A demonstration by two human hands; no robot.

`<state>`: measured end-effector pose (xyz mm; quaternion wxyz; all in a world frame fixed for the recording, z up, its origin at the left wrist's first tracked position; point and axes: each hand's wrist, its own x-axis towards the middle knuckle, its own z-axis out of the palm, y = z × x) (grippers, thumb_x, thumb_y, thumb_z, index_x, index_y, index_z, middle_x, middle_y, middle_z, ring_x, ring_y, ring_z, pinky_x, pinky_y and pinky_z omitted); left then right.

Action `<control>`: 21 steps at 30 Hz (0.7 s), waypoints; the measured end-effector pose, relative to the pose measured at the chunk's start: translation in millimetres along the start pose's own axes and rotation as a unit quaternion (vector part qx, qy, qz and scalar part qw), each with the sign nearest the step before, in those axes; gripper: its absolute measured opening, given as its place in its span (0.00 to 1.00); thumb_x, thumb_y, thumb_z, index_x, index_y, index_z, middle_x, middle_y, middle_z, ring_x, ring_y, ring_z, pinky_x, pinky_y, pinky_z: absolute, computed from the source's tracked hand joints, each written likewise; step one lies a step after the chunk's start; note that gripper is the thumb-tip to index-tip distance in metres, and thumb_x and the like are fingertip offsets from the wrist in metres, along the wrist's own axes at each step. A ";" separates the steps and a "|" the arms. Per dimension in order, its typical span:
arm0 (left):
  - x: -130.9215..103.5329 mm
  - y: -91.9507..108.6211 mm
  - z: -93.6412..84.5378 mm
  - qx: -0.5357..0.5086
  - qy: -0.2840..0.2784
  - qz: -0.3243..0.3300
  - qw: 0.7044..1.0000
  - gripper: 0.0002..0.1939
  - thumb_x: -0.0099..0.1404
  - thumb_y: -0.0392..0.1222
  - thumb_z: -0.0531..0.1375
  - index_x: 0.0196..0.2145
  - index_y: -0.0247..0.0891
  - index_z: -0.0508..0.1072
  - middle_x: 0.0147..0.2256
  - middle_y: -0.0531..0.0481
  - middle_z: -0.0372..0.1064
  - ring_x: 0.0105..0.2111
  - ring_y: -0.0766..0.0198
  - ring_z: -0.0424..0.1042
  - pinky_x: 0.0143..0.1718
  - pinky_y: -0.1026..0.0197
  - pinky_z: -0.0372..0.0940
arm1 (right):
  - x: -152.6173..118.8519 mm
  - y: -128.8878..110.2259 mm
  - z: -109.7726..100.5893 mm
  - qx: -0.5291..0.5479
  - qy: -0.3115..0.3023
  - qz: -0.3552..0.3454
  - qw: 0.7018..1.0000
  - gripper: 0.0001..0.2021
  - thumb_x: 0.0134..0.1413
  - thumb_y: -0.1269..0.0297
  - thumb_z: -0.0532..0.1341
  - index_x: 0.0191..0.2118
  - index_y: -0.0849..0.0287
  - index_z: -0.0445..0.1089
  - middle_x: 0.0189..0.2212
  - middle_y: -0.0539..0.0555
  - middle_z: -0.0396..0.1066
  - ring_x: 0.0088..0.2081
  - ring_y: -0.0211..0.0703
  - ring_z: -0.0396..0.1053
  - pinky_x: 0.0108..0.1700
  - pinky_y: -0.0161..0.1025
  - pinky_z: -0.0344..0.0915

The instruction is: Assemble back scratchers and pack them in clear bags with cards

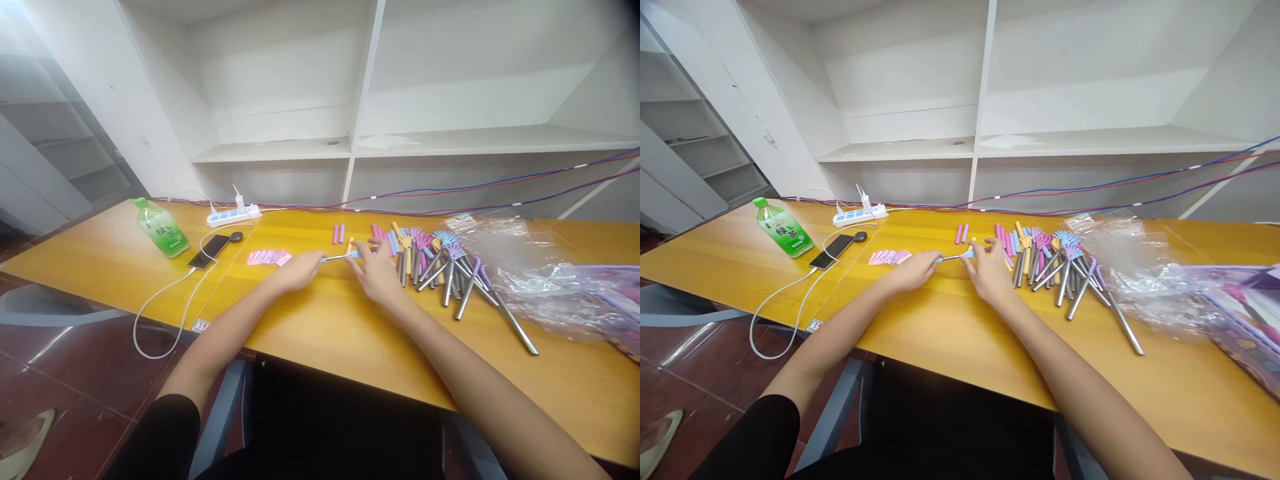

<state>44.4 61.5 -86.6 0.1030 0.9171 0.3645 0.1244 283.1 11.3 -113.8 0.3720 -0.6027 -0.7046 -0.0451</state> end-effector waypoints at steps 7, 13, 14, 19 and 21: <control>4.3 -0.1 -19.6 0.038 -0.008 0.010 0.999 0.18 0.79 0.52 0.48 0.48 0.41 0.73 0.41 0.45 0.76 0.41 0.56 0.75 0.40 0.60 0.64 | 18.9 -10.9 -14.8 -0.201 -0.077 -0.263 0.940 0.12 0.72 0.66 0.51 0.41 0.58 0.71 0.41 0.62 0.72 0.48 0.55 0.63 0.53 0.51 0.54; 2.8 22.9 -23.2 0.100 0.031 0.035 0.994 0.20 0.79 0.54 0.46 0.44 0.41 0.71 0.38 0.46 0.75 0.35 0.58 0.74 0.36 0.60 0.61 | 22.8 -21.6 -39.9 -0.184 -0.110 -0.298 0.930 0.17 0.76 0.59 0.47 0.40 0.59 0.69 0.38 0.60 0.72 0.38 0.50 0.63 0.43 0.45 0.51; 1.8 26.4 -23.2 0.110 0.032 0.034 0.993 0.19 0.79 0.54 0.46 0.44 0.42 0.71 0.38 0.46 0.75 0.34 0.58 0.74 0.35 0.61 0.61 | 22.3 -22.3 -43.5 -0.175 -0.114 -0.299 0.931 0.18 0.77 0.59 0.46 0.39 0.59 0.68 0.38 0.59 0.72 0.37 0.49 0.63 0.42 0.45 0.50; -6.7 29.9 -28.6 0.148 0.024 0.019 0.989 0.15 0.79 0.53 0.49 0.44 0.45 0.71 0.36 0.48 0.77 0.31 0.59 0.74 0.34 0.61 0.60 | 18.5 -14.9 -56.2 -0.152 -0.136 -0.302 0.931 0.18 0.77 0.58 0.46 0.37 0.58 0.67 0.34 0.57 0.72 0.34 0.48 0.63 0.39 0.43 0.49; -13.3 21.1 -33.7 0.152 0.021 0.015 0.988 0.14 0.78 0.53 0.50 0.45 0.45 0.71 0.38 0.48 0.77 0.31 0.59 0.75 0.33 0.61 0.59 | 16.2 -3.4 -64.5 -0.157 -0.138 -0.297 0.932 0.17 0.76 0.59 0.47 0.37 0.57 0.67 0.33 0.57 0.72 0.34 0.48 0.63 0.39 0.43 0.50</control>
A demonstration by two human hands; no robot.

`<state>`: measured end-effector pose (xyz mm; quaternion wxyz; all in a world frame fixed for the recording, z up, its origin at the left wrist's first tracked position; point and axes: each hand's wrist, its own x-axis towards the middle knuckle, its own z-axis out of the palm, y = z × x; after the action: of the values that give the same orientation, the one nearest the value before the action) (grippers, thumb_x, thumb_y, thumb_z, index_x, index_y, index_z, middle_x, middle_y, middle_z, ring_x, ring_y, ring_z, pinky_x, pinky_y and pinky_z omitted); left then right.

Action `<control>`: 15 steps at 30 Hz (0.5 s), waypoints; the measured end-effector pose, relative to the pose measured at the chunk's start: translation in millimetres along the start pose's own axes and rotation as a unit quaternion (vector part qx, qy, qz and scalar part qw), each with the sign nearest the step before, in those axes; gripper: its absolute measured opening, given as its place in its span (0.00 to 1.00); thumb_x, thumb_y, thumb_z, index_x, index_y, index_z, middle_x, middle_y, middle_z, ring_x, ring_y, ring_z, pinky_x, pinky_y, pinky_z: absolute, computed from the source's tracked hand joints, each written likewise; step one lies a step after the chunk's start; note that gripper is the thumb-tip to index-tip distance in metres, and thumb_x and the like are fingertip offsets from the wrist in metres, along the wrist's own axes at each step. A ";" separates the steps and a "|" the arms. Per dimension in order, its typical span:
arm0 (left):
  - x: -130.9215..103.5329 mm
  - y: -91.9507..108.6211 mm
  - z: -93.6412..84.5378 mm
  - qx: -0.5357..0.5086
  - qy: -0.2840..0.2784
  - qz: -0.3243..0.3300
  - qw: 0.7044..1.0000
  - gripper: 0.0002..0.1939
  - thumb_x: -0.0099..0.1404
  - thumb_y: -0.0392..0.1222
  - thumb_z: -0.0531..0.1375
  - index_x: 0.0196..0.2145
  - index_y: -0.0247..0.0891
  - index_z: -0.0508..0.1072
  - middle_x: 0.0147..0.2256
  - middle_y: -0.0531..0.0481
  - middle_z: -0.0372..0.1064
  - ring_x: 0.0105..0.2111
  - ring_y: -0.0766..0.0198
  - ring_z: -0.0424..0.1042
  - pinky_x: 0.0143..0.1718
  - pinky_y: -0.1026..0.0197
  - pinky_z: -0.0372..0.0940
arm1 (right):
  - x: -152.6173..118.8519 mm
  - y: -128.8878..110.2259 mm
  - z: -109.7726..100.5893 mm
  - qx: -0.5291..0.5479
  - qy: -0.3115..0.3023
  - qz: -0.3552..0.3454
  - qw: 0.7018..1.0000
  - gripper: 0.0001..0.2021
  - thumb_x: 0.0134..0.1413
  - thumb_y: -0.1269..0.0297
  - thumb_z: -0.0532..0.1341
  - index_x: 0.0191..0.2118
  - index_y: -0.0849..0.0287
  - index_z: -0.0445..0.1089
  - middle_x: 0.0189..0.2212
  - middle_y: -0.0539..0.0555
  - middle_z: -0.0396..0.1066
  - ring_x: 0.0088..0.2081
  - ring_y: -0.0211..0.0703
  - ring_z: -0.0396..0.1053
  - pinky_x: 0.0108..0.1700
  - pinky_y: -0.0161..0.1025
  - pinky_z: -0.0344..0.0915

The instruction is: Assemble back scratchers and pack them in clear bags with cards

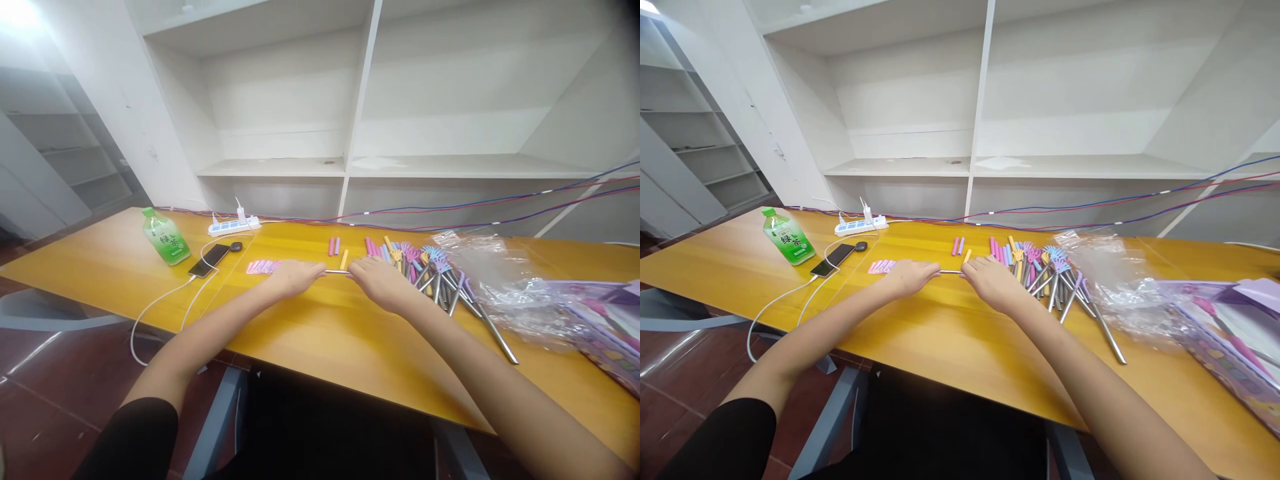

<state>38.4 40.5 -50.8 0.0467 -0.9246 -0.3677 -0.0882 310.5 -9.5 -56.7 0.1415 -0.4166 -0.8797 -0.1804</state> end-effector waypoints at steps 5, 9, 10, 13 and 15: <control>-24.4 -29.0 -0.3 0.034 -0.002 -0.015 0.999 0.15 0.78 0.53 0.49 0.44 0.47 0.72 0.37 0.49 0.77 0.32 0.59 0.75 0.32 0.62 0.58 | -40.4 21.2 -12.3 -0.014 0.004 0.001 1.000 0.13 0.71 0.68 0.49 0.38 0.57 0.70 0.35 0.58 0.73 0.37 0.49 0.66 0.42 0.43 0.53; -41.6 -34.7 2.8 0.073 -0.007 -0.024 0.997 0.19 0.77 0.55 0.49 0.41 0.46 0.75 0.33 0.47 0.75 0.31 0.57 0.74 0.33 0.60 0.59 | -73.4 26.8 -20.5 -0.033 -0.005 -0.008 0.999 0.12 0.67 0.72 0.51 0.38 0.56 0.71 0.34 0.58 0.72 0.38 0.50 0.65 0.43 0.45 0.55; -46.3 -37.7 2.2 0.077 -0.008 -0.026 0.997 0.19 0.77 0.55 0.49 0.42 0.47 0.76 0.33 0.46 0.75 0.32 0.57 0.74 0.34 0.59 0.59 | -84.0 32.0 -22.5 -0.045 -0.005 -0.003 0.999 0.12 0.67 0.71 0.51 0.37 0.55 0.71 0.33 0.58 0.71 0.38 0.51 0.65 0.43 0.45 0.56; -66.0 -59.8 -4.8 0.042 0.002 -0.037 0.998 0.15 0.78 0.48 0.50 0.48 0.49 0.76 0.40 0.47 0.77 0.38 0.57 0.76 0.39 0.59 0.63 | -130.2 63.3 -30.0 -0.080 0.012 0.016 0.997 0.10 0.65 0.71 0.53 0.36 0.52 0.69 0.32 0.60 0.70 0.38 0.54 0.65 0.43 0.48 0.56; -83.4 -81.5 -10.8 0.008 0.014 -0.035 0.999 0.14 0.77 0.46 0.50 0.49 0.49 0.76 0.45 0.46 0.77 0.43 0.56 0.76 0.44 0.59 0.63 | -170.6 90.8 -35.0 -0.100 0.028 0.016 0.994 0.09 0.63 0.71 0.54 0.34 0.50 0.67 0.30 0.61 0.70 0.36 0.55 0.65 0.40 0.49 0.56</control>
<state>-78.6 42.0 -54.9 0.0559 -0.9093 -0.3999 -0.1003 489.7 -87.7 -75.5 0.1262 -0.4372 -0.8463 -0.2771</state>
